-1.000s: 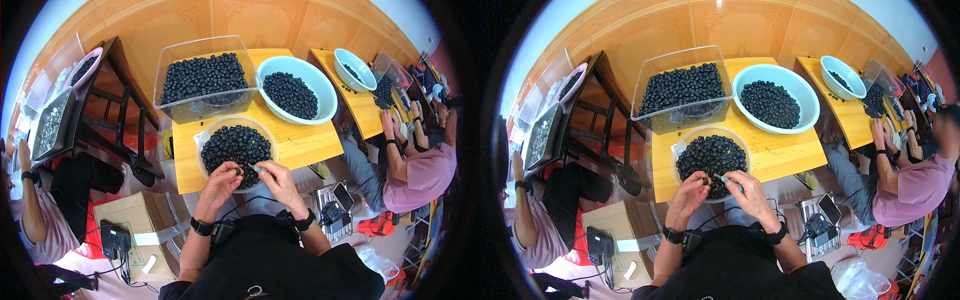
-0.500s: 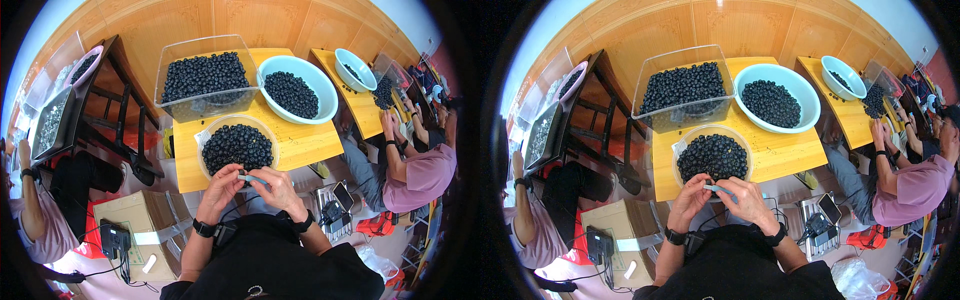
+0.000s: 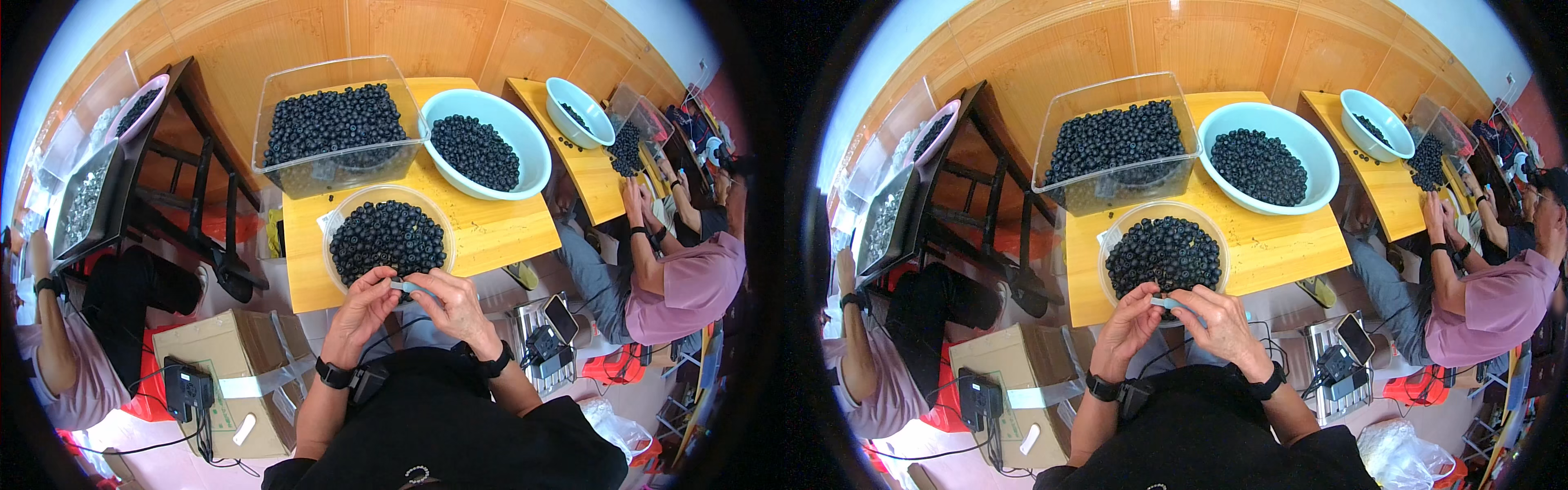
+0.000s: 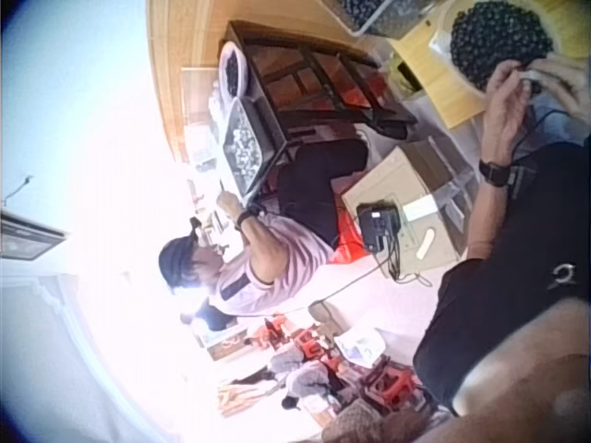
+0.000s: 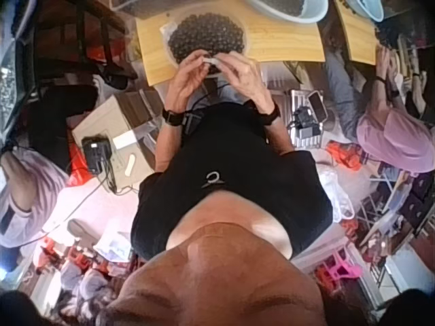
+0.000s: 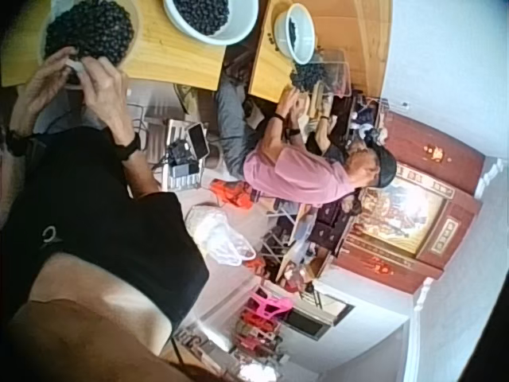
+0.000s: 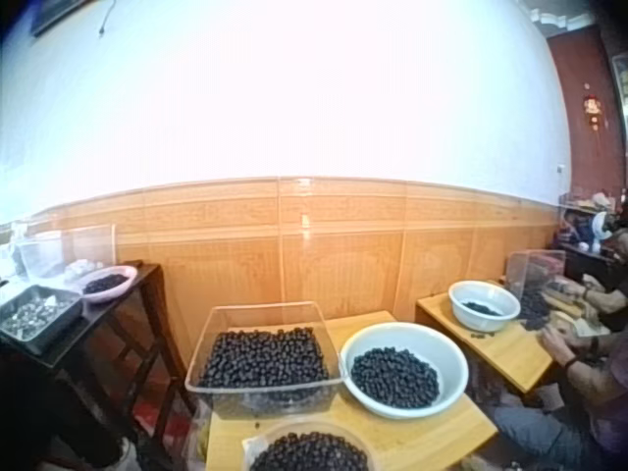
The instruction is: Manually sort blueberries into plastic containers at a workstation.
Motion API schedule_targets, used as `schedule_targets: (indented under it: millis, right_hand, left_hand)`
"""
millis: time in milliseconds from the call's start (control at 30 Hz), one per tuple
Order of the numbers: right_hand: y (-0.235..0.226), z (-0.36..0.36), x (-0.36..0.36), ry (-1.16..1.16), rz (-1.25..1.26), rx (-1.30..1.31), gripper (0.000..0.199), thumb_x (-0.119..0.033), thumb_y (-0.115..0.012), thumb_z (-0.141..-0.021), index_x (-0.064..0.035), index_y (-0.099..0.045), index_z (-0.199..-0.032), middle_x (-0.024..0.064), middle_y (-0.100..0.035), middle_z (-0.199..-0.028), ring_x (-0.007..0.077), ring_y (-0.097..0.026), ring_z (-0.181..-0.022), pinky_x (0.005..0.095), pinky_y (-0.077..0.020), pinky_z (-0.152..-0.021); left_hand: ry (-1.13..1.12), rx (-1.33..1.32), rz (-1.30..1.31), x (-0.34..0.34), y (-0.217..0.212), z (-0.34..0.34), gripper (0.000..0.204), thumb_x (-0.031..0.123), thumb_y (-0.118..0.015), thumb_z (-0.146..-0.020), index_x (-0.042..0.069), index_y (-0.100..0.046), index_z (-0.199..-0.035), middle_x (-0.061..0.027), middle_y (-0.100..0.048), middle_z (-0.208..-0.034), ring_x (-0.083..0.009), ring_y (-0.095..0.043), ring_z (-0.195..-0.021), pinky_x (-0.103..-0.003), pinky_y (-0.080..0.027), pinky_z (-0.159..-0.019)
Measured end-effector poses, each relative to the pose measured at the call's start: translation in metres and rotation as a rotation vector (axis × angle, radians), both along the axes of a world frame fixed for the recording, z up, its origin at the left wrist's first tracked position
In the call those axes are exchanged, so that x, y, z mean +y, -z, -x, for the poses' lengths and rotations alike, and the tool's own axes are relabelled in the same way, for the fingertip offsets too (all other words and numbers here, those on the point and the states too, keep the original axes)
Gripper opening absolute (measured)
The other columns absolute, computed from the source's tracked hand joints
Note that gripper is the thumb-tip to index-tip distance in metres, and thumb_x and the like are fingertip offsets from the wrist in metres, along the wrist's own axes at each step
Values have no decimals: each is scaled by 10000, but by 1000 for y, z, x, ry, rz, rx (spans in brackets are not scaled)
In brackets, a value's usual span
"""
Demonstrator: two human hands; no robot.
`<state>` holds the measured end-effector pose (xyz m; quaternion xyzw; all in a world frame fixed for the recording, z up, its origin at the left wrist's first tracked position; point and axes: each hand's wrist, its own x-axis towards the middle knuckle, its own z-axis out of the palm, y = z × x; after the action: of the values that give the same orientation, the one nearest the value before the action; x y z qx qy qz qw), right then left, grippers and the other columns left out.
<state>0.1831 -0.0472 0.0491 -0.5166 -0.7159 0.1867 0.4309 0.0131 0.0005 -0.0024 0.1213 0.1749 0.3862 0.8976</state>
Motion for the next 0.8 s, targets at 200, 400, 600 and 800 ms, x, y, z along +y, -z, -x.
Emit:
schedule_targets:
  millis: [200, 400, 600, 800]
  right_hand:
    - [3, 0, 2, -24, -44, -34, 225, -8, -636, -753, -12, -639, -978, 101, -561, -690, 241, -547, -561, 310, -424, -493]
    - [11, 7, 7, 1, -69, -44, 241, 14, -639, -744, -19, -638, -983, 104, -539, -685, 248, -544, -548, 313, -423, -489]
    - [32, -21, 21, 197, -15, -115, 175, -99, -624, -800, -35, -639, -963, 108, -525, -666, 276, -558, -564, 353, -434, -490]
    - [3, -13, 14, 109, 17, -69, 162, -102, -610, -816, -34, -641, -960, 110, -549, -674, 278, -557, -567, 351, -433, -501]
  left_hand:
    - [6, -30, -27, 1, 3, 4, 147, 35, -586, -852, -1, -564, -992, -89, -629, -880, -133, -648, -758, -208, -558, -689]
    - [-7, -18, -31, 5, 5, 8, 120, 32, -586, -850, -3, -577, -965, -95, -631, -879, -130, -642, -738, -205, -556, -672]
    - [54, -60, -79, -9, -14, 10, 143, 34, -604, -835, -2, -575, -970, -106, -634, -893, -130, -634, -738, -210, -551, -675]
    - [-51, 29, 9, -6, -5, 6, 130, 40, -594, -845, 2, -566, -965, -124, -606, -893, -126, -620, -739, -191, -556, -664]
